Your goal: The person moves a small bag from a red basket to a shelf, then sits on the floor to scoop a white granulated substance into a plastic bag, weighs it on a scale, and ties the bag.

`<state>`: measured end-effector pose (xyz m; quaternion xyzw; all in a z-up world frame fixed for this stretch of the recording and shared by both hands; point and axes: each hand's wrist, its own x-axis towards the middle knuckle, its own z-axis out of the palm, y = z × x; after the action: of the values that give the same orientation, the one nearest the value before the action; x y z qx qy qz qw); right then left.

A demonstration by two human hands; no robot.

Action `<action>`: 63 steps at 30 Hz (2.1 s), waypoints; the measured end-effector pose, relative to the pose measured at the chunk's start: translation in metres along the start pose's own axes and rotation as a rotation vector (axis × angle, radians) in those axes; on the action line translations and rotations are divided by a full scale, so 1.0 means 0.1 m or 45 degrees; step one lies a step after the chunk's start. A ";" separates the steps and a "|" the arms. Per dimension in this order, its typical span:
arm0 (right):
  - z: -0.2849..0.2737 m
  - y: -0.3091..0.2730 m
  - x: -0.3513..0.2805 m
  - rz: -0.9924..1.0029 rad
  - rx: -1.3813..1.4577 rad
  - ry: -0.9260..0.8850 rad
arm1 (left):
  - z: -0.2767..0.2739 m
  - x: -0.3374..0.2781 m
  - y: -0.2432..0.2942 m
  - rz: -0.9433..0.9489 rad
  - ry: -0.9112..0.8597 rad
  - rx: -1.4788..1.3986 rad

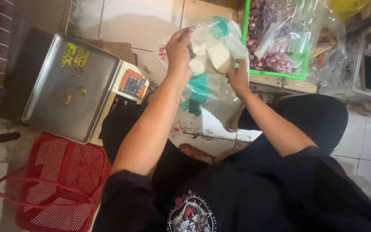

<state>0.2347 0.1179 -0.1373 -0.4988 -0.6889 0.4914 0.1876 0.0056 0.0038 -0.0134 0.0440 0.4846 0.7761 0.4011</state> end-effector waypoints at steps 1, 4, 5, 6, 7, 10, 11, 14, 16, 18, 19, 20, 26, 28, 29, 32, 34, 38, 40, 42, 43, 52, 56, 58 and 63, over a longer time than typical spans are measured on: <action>-0.03 -0.04 -0.03 -0.025 0.021 0.010 | 0.00 0.01 -0.02 0.011 -0.004 -0.007; -0.19 -0.11 -0.11 -0.054 0.068 -0.012 | -0.01 0.05 -0.09 0.030 -0.008 -0.021; -0.26 -0.14 -0.14 -0.056 0.080 -0.030 | -0.01 0.07 -0.11 0.029 -0.002 -0.021; -0.35 -0.17 -0.18 -0.123 0.059 -0.036 | -0.02 0.08 -0.14 0.028 0.004 -0.021; -0.46 -0.21 -0.23 -0.189 0.038 -0.044 | -0.02 0.10 -0.16 0.041 0.007 -0.029; -0.82 -0.43 -0.35 -0.332 -0.026 -0.091 | -0.01 0.14 -0.22 0.065 0.008 -0.036; -0.89 -0.52 -0.39 -0.370 -0.046 -0.111 | -0.01 0.15 -0.23 0.065 0.000 -0.024; -1.18 -0.87 -0.56 -0.250 0.051 -0.195 | 0.01 0.16 -0.27 0.075 -0.016 -0.011; -1.29 -1.14 -0.60 -0.274 -0.030 -0.232 | 0.02 0.16 -0.28 0.076 -0.037 -0.056; -1.35 -1.40 -0.63 -0.281 -0.117 -0.259 | 0.03 0.15 -0.29 0.058 -0.067 -0.149; -1.36 -1.52 -0.64 -0.280 -0.163 -0.267 | 0.04 0.14 -0.30 0.046 -0.053 -0.131; -1.35 -1.64 -0.64 -0.279 -0.208 -0.276 | 0.05 0.14 -0.30 0.033 -0.040 -0.114; -1.10 -2.44 -0.54 -0.691 -0.936 -0.314 | 0.05 0.08 -0.26 0.124 -0.046 0.019; -0.96 -2.70 -0.52 -0.632 -1.190 -0.297 | 0.05 0.04 -0.25 0.117 -0.032 0.059; -0.90 -2.83 -0.50 -0.602 -1.316 -0.285 | 0.05 0.04 -0.23 0.095 -0.018 0.070; -0.74 -3.17 -0.42 -0.650 -1.646 -0.331 | 0.06 0.03 -0.20 0.085 -0.015 0.082; -0.70 -3.30 -0.43 -0.780 -1.740 -0.291 | 0.06 0.05 -0.19 0.089 -0.013 0.081; -0.79 -3.40 -0.51 -1.093 -1.708 -0.150 | 0.04 0.08 -0.21 0.111 -0.011 0.071; -0.98 -3.38 -0.56 -1.022 -1.669 -0.140 | 0.04 0.09 -0.24 0.121 -0.007 0.091; -1.17 -3.28 -0.56 -0.870 -1.680 -0.129 | 0.03 0.10 -0.25 0.116 0.016 0.141; -1.26 -3.18 -0.54 -0.748 -1.710 -0.122 | 0.03 0.10 -0.25 0.132 -0.004 0.121; -1.00 -1.39 0.17 -0.319 -1.447 -0.548 | 0.01 0.08 -0.18 0.078 -0.039 0.004; -0.73 -0.86 0.39 -0.272 -1.253 -0.633 | 0.01 0.00 -0.03 0.005 -0.025 -0.012; -0.63 -0.74 0.42 -0.165 -1.058 -0.648 | 0.00 -0.05 0.01 -0.044 -0.009 0.014; -0.43 -0.95 0.46 -0.493 -1.063 -0.676 | -0.05 -0.10 0.07 -0.070 -0.020 0.053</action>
<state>0.1999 0.1771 -0.0466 -0.2533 -0.9291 0.2411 -0.1203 0.0060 -0.0075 -0.0070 0.0451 0.4986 0.7542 0.4249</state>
